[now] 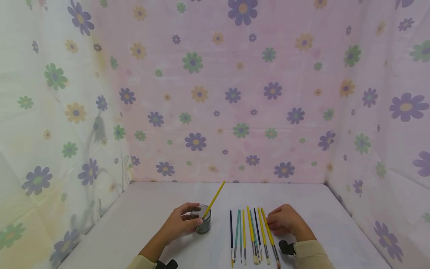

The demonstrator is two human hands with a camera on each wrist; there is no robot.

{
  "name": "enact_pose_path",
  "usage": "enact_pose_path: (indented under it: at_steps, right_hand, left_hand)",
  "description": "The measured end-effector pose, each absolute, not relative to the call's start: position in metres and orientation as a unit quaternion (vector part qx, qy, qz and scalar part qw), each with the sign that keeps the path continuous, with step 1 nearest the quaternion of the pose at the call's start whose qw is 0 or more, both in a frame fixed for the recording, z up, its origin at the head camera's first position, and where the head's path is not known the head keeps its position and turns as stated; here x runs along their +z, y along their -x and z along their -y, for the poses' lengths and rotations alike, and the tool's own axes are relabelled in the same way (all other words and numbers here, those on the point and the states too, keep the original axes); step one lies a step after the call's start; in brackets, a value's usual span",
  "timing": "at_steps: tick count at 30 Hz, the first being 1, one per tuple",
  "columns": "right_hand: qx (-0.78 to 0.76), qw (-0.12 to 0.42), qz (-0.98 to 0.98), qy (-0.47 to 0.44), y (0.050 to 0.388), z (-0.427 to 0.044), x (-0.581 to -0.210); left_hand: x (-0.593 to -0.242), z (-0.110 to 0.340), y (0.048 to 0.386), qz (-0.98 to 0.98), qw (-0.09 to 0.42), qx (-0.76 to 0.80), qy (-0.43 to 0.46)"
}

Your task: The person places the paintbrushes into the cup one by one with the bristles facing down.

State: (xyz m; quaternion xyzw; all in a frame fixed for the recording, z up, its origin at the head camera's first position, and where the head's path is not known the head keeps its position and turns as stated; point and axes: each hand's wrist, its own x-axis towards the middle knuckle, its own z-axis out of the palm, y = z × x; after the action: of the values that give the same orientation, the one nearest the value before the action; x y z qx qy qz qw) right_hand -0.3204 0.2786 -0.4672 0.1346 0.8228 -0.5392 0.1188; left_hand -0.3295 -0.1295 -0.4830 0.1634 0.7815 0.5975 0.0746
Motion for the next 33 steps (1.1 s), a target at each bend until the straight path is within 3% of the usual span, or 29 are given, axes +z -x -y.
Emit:
enact_pose_path:
  at_steps: [14, 33]
  right_hand:
    - [-0.458, 0.101, -0.871, -0.144, 0.322, -0.267, -0.469]
    - [-0.469, 0.080, -0.868, -0.141, 0.320, -0.266, -0.473]
  left_hand:
    - [-0.483, 0.130, 0.330, -0.780, 0.076, 0.599, -0.163]
    - [-0.485, 0.131, 0.330, -0.778, 0.080, 0.602, -0.164]
